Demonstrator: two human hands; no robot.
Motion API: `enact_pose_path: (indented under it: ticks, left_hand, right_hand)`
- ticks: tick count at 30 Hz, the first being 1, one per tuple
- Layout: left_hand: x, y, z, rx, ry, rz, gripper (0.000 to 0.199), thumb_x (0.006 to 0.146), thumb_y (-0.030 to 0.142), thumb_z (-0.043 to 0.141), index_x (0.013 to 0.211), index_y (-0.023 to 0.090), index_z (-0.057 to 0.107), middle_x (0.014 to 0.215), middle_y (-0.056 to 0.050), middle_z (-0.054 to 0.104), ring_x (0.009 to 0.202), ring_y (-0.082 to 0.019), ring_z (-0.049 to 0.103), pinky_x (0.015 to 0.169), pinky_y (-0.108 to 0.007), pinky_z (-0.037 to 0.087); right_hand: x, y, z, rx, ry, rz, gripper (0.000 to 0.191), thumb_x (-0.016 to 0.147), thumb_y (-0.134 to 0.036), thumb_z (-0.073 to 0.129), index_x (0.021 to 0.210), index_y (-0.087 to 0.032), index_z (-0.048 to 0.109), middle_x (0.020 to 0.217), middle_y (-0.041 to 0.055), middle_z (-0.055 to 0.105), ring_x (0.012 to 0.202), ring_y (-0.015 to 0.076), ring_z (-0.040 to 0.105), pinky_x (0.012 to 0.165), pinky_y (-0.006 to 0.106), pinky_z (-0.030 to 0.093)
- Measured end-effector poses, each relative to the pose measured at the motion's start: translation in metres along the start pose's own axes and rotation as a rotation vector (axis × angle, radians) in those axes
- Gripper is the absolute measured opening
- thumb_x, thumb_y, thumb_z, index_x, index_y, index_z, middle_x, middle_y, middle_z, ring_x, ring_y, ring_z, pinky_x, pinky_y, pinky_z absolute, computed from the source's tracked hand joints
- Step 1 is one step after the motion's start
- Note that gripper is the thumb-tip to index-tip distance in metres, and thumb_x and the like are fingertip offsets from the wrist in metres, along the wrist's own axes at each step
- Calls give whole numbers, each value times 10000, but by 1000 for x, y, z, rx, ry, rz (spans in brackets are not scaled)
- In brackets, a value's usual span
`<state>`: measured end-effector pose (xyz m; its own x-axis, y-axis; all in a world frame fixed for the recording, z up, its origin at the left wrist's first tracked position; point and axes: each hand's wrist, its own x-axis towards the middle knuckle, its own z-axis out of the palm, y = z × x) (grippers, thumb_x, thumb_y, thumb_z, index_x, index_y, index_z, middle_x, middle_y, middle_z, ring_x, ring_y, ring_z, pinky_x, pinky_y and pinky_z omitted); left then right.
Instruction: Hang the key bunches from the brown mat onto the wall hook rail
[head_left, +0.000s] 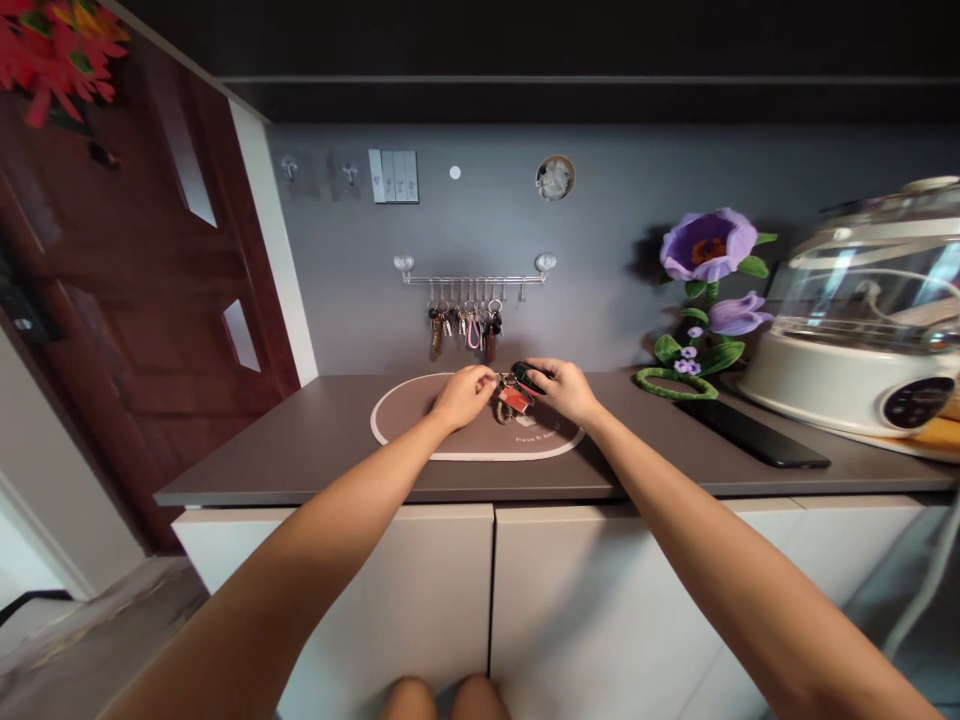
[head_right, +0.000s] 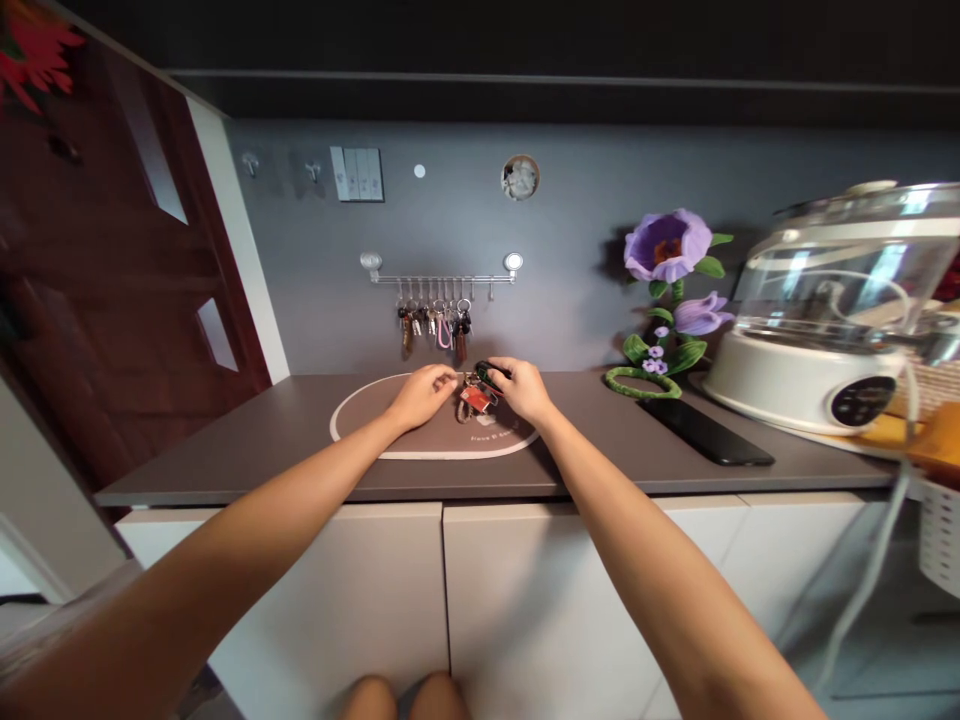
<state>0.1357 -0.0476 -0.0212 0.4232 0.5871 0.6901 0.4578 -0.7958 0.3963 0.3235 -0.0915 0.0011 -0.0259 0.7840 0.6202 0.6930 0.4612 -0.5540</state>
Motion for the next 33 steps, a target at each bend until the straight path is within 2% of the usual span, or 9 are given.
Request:
enact_pose_path:
  ticks: [4,8,12,19,25,28,33]
  left_hand:
    - [0,2,0,-45,2,-24,202,771,266,455,905,165,566,871,-39,597,710,-115,540,689,-241,436]
    - [1,4,1,-84,26,-92,250,760,315,484,957,165,522,791,-20,590,659,-108,534,657,-242,439]
    - [2,3,2,-95,67,-120,270,737,349,520,935,166,510,772,-13,582,671,-112,534,668,-251,440]
    - [6,-3,4,-117,124,-100,197,736,214,507,926,165,495,843,-35,584,757,-122,544,729,-261,442]
    - [7,0,-5,-87,176,-64,333,750,135,446,1079,188,454,1004,-60,550,890,-145,531,822,-297,427]
    - [6,1,-9,-16,159,-1,313,740,90,417,1020,194,509,1046,-59,511,954,-157,504,861,-300,408]
    - [5,2,-8,18,86,45,191,733,117,442,870,175,562,967,-48,518,893,-149,517,859,-283,405]
  right_hand:
    - [2,-1,4,116,17,-8,291,761,-278,495,1001,-184,629,1020,42,639,929,184,581,889,327,399]
    - [4,-3,7,180,15,-36,302,761,-306,500,1008,-188,627,1042,44,629,957,187,570,910,341,389]
    - [5,-4,9,267,-1,-61,315,756,-330,514,1018,-193,621,1069,41,616,993,191,552,922,350,384]
    - [6,-4,13,396,-2,-39,330,751,-349,525,1022,-182,612,1055,51,621,970,178,560,908,350,397]
    - [7,-3,12,507,45,5,345,730,-363,555,1019,-181,605,1045,54,625,949,171,565,896,361,402]
    - [7,-2,12,548,36,17,347,725,-373,562,1011,-180,605,1039,55,627,938,168,570,882,355,412]
    - [7,-2,13,628,42,33,342,711,-375,581,987,-176,613,1008,60,638,895,160,586,863,332,425]
